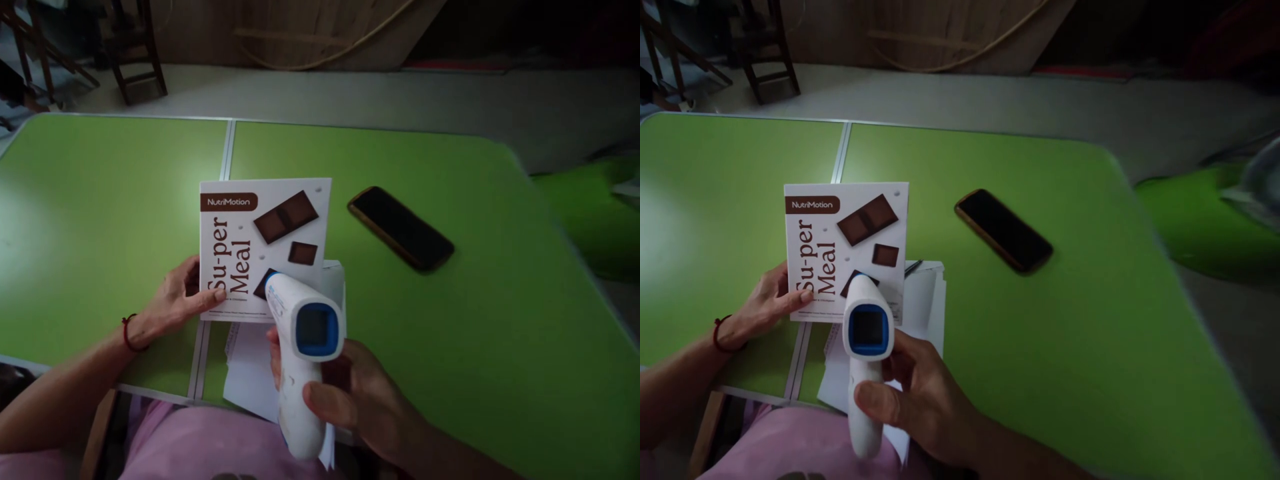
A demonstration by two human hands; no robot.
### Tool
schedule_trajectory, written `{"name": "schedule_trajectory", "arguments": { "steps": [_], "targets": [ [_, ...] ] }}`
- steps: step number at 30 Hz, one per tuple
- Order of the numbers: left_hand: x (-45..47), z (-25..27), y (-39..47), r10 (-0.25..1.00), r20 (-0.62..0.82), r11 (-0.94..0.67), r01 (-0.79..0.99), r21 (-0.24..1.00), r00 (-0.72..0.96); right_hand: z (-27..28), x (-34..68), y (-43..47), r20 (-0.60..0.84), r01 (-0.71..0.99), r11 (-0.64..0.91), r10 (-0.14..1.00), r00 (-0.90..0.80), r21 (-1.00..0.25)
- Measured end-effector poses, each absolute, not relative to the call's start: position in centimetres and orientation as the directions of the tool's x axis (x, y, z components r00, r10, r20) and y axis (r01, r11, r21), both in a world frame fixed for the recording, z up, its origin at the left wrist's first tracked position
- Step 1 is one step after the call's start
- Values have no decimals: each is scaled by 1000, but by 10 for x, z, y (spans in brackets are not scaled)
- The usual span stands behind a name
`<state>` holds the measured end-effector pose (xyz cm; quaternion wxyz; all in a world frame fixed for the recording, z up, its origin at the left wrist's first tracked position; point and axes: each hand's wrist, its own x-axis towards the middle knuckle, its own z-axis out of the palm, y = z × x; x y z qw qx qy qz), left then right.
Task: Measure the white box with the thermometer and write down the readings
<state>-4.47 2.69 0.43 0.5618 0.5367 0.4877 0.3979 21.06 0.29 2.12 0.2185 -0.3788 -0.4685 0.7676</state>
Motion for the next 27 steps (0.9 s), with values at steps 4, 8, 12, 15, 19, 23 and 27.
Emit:
{"name": "schedule_trajectory", "arguments": {
  "steps": [4,8,12,15,19,23,27],
  "targets": [
    [-46,2,27,968,-111,98,69,993,223,22,210,2,-387,20,-471,700,-600,-882],
    [-46,2,27,965,-109,95,69,993,240,23,210,3,-370,12,-460,698,-614,-888],
    [-45,4,27,965,-109,95,67,993,240,23,208,4,-342,10,-428,707,-619,-903],
    [-45,6,27,965,-116,102,72,992,235,26,208,6,-318,8,-402,712,-627,-916],
    [-46,7,27,965,-136,122,76,990,224,35,216,14,-289,103,-293,717,-634,-951],
    [-47,6,27,967,-170,152,105,983,192,41,238,30,-283,230,-173,708,-647,-958],
    [-47,5,28,971,-146,132,84,988,189,43,269,50,-244,341,-21,740,-627,-940]
  ]
}}
